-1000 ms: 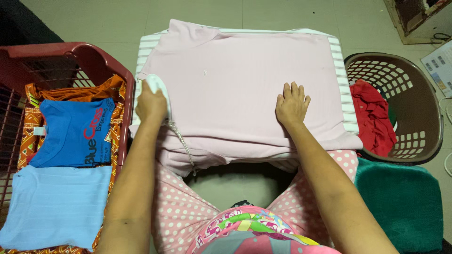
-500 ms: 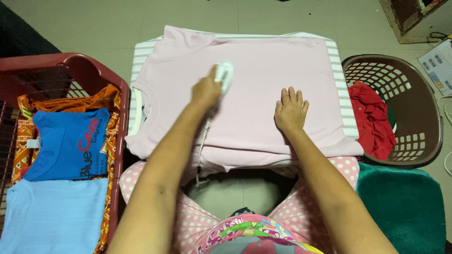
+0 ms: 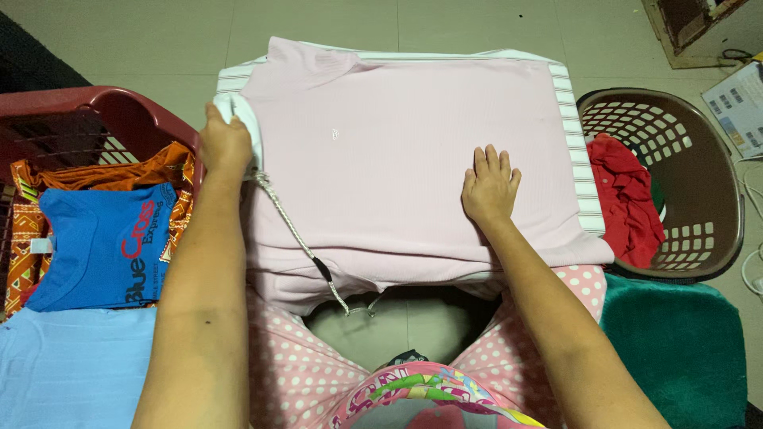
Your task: The person spreads a pink shirt on an ironing board, irons the front and back of the garment using a white iron, and then folds the shirt by hand.
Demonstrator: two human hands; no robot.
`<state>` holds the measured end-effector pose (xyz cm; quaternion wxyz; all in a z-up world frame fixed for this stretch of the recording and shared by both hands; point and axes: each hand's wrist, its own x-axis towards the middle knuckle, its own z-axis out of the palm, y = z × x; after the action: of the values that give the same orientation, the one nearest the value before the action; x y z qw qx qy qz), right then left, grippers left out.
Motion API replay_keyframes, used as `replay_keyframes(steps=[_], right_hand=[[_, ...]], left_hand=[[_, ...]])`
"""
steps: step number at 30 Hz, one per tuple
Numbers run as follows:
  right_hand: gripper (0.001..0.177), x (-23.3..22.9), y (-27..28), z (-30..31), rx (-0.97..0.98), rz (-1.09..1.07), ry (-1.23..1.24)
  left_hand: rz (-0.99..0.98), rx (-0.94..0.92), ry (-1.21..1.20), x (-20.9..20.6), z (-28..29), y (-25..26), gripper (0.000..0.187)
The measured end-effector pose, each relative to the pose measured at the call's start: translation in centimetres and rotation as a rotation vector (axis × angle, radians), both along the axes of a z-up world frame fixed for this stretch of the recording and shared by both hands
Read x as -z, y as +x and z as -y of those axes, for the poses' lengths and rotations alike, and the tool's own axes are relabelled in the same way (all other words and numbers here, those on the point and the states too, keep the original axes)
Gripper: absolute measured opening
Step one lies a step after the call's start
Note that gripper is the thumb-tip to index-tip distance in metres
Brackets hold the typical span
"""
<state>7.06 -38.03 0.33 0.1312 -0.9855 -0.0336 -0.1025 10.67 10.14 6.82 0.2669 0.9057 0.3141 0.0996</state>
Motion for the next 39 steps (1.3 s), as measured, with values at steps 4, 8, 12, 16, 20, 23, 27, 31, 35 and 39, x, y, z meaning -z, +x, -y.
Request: replay_keyframes(steps=[4, 8, 12, 16, 20, 23, 27, 31, 35, 39], right_hand=[[0.052, 0.1, 0.0, -0.2, 0.017, 0.002, 0.008], [0.053, 0.0, -0.1, -0.3, 0.026, -0.002, -0.001], [0.052, 0.2, 0.1, -0.3, 0.017, 0.004, -0.026], [0.052, 0.5, 0.0, 0.0, 0.007, 0.012, -0.011], [0.051, 0.6, 0.1, 0.1, 0.005, 0.033, 0.006], [0.051, 0.7, -0.2, 0.2, -0.004, 0.049, 0.014], [0.05, 0.9, -0.2, 0.3, -0.012, 0.074, 0.026], [0.049, 1.3, 0.0, 0.5, -0.021, 0.087, 0.012], [0.047, 2.0, 0.0, 0.8, -0.043, 0.127, 0.039], [0.041, 1.8, -0.4, 0.9, -0.082, 0.228, 0.097]], left_hand=[[0.028, -0.031, 0.083, 1.4, -0.5, 0.2, 0.064], [0.026, -0.017, -0.035, 2.3, 3.9, 1.0, 0.07], [0.041, 0.241, -0.057, 3.9, 14.9, -0.2, 0.075], [0.133, 0.526, -0.018, 5.0, 24.0, -2.7, 0.069], [0.189, 0.508, 0.018, 5.0, 24.7, -3.5, 0.068], [-0.058, 0.357, 0.0, 3.8, 20.3, -2.3, 0.069], [0.001, 0.147, 0.043, 2.4, 11.6, -2.7, 0.068], [-0.018, 0.027, -0.013, 0.3, 6.3, -5.5, 0.063], [-0.009, 0.009, 0.045, -0.6, 4.6, -8.3, 0.062], [0.046, 0.014, 0.081, -0.5, 4.4, -9.2, 0.061]])
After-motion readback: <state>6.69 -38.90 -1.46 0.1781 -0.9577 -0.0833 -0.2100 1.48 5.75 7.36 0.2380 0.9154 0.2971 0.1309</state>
